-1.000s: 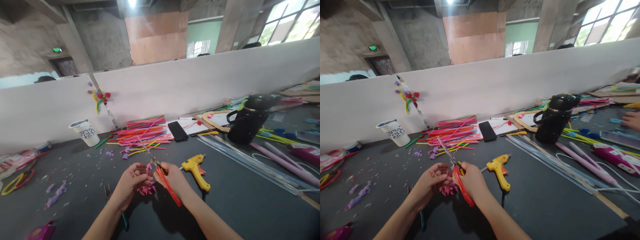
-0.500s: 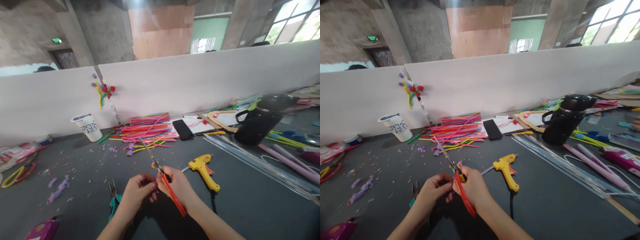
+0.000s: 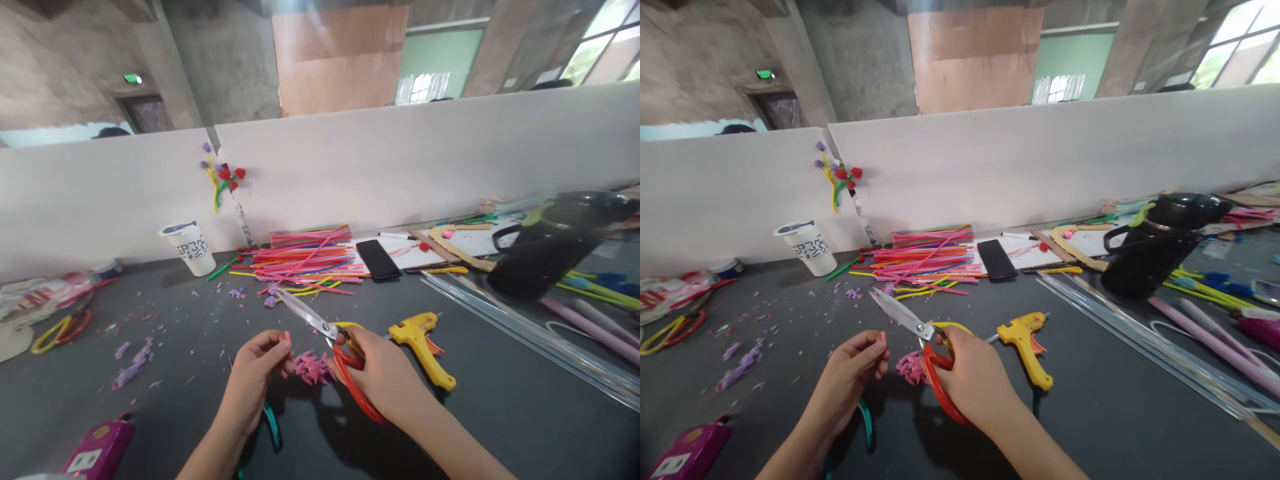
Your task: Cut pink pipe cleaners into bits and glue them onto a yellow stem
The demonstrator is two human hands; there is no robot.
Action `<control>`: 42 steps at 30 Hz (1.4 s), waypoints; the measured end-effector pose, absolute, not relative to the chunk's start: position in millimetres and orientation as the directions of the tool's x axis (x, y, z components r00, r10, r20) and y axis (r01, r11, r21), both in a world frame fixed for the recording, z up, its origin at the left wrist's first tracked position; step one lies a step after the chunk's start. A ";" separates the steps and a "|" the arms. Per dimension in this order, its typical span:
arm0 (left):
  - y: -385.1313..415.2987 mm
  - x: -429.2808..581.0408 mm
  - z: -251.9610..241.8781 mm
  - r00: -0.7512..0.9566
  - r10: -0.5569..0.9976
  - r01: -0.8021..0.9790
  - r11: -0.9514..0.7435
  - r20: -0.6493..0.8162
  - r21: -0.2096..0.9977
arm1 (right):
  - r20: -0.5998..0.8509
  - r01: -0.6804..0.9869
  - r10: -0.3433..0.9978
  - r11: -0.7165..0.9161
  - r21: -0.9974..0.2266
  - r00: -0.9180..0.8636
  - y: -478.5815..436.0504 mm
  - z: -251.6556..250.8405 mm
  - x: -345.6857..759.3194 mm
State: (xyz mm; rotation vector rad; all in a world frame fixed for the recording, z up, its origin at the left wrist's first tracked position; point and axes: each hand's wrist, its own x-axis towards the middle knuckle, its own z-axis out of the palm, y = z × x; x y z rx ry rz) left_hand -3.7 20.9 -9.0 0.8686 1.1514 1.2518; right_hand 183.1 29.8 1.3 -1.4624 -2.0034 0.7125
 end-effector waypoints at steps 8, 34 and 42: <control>17.4 -8.1 -10.4 -0.124 0.985 -0.442 0.052 -0.118 0.896 | 0.098 0.791 0.973 0.227 -0.569 -0.209 23.0 -5.5 181.4; 5.4 -3.7 -5.5 -0.206 0.978 -0.335 -0.097 0.027 0.937 | 0.483 0.824 0.782 0.533 -0.192 -0.393 11.8 -35.5 169.6; 4.8 -1.1 -7.4 -0.241 0.970 -0.365 -0.077 -0.014 0.928 | 0.502 0.812 0.768 0.549 -0.198 -0.397 9.2 -36.5 167.3</control>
